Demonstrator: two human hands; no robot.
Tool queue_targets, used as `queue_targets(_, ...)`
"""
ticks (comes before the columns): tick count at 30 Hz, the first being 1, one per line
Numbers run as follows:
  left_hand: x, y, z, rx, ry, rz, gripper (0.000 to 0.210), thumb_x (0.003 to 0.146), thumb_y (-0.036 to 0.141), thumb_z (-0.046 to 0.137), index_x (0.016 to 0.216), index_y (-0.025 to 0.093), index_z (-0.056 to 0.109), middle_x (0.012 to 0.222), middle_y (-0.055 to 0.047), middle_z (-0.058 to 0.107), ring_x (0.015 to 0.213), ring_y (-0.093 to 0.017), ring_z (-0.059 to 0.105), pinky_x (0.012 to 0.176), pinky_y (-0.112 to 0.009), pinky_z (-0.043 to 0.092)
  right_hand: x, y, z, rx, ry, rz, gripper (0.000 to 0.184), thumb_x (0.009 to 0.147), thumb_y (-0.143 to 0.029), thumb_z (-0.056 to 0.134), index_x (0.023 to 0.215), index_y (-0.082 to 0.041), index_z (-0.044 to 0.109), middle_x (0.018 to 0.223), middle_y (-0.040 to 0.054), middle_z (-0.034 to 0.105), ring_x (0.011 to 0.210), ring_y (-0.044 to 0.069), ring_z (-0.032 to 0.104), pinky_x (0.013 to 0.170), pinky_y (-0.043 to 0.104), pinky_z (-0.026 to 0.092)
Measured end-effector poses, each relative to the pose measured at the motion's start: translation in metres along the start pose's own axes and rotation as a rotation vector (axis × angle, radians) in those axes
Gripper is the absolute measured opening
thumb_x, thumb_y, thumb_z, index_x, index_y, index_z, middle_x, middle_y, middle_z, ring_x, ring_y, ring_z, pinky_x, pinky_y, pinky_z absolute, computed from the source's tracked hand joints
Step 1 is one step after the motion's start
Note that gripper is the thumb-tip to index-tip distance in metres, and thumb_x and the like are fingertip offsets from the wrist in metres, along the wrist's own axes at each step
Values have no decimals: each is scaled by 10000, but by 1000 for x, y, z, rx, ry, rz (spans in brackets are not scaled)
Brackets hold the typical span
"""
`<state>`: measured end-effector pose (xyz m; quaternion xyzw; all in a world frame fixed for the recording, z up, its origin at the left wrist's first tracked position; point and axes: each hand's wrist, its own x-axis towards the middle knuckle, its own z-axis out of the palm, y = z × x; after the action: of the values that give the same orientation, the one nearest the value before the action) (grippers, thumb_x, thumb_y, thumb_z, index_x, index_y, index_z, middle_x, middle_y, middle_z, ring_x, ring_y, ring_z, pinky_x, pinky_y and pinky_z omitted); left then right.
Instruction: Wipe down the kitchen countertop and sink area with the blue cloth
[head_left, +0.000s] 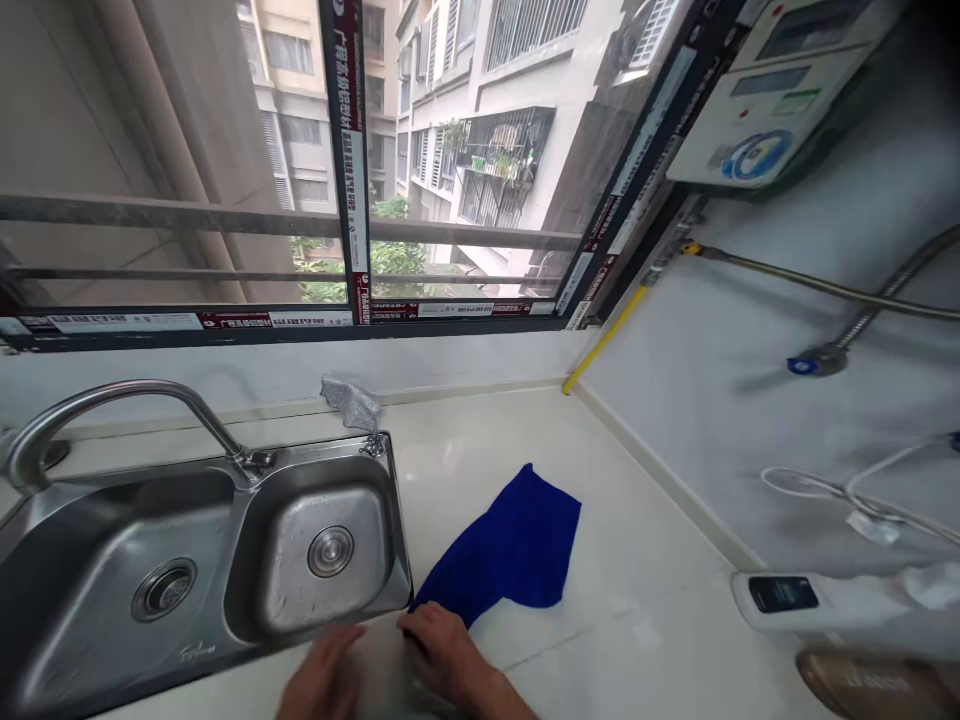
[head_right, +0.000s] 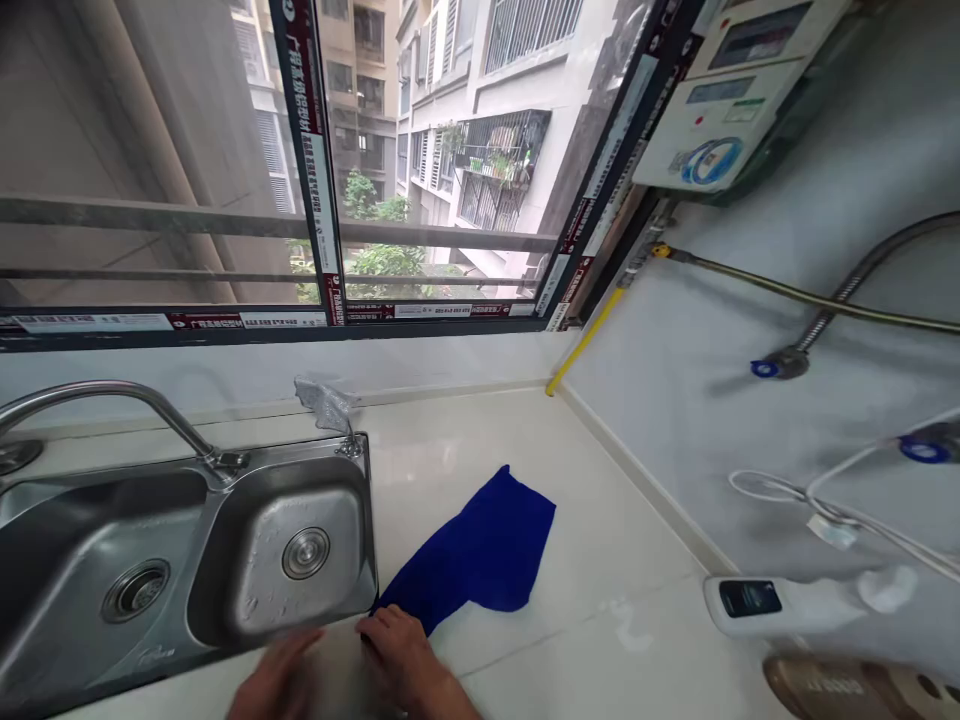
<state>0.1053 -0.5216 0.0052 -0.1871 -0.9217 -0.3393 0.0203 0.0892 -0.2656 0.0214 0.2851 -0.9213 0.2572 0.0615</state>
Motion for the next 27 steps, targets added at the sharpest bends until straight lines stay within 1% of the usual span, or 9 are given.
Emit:
queue_targets(2, 30, 26, 23, -10, -221, 210, 831, 622, 155, 609, 1425, 324, 482, 1438, -50, 552, 1288, -283, 550, 1086, -413, 507, -8, 6, -11, 92, 64, 14, 495, 848, -120, 493, 1327, -245, 493, 1008, 35, 678, 889, 187, 615, 795, 301, 490)
queue_targets(4, 55, 44, 40, 4, -319, 348, 968, 568, 69, 557, 1495, 278, 370, 1524, -79, 449, 1381, -280, 451, 1153, -464, 433, -18, 24, -25, 92, 216, 90, 554, 891, -116, 422, 1428, -253, 397, 1080, 56, 672, 969, 199, 621, 871, 353, 505)
queue_targets(7, 81, 56, 51, 56, -345, 449, 835, 601, 17, 538, 1398, 260, 484, 1547, -95, 411, 1408, -293, 412, 1138, -521, 435, -34, 62, -43, -36, 461, 278, 567, 932, -135, 355, 1487, -247, 327, 1212, 107, 632, 1105, 233, 597, 938, 435, 513)
queue_targets(10, 95, 48, 50, 94, -294, 513, 632, 684, 18, 567, 1279, 232, 578, 1496, -119, 475, 1364, -300, 471, 1100, -520, 474, -48, 93, -50, -136, 526, 422, 586, 926, -202, 387, 1507, -207, 313, 1189, 140, 638, 1060, 273, 614, 894, 485, 539)
queue_targets(14, 102, 27, 48, 144, -291, 604, 511, 782, 1, 515, 1228, 234, 605, 1395, -99, 581, 1336, -263, 509, 1057, -443, 526, -57, 103, -47, -63, 393, 621, 551, 858, -233, 419, 1401, -163, 478, 942, 106, 684, 873, 274, 643, 864, 503, 539)
queue_targets(18, 111, 26, 40, 163, -359, 579, 424, 829, -5, 446, 1124, 228, 642, 1273, -88, 664, 1276, -255, 567, 1029, -412, 546, -72, 89, -53, 19, 301, 713, 451, 778, -241, 473, 1192, -160, 634, 1062, 142, 692, 1000, 297, 637, 949, 490, 489)
queue_targets(20, 117, 33, 32, 144, -356, 531, 373, 852, 11, 417, 1066, 213, 646, 1147, -99, 707, 1150, -254, 648, 988, -409, 562, -84, 77, -65, 51, 272, 706, 324, 757, -269, 514, 1022, -187, 680, 981, 109, 705, 932, 272, 642, 879, 412, 508)
queue_targets(23, 121, 44, 17, 131, -338, 470, 336, 867, 44, 387, 1051, 196, 624, 989, -102, 712, 952, -247, 695, 857, -386, 582, -100, 52, -92, 213, 134, 703, 94, 731, -307, 560, 737, -217, 587, 729, 3, 619, 714, 177, 559, 696, 278, 461)
queue_targets(27, 107, 46, -4, 96, -504, 393, 332, 845, 81, 433, 1089, 224, 606, 1038, -75, 705, 953, -240, 679, 864, -363, 537, -113, 17, -119, 582, 0, 693, 171, 741, -333, 580, 692, -219, 462, 698, -43, 488, 691, 127, 444, 648, 226, 372)
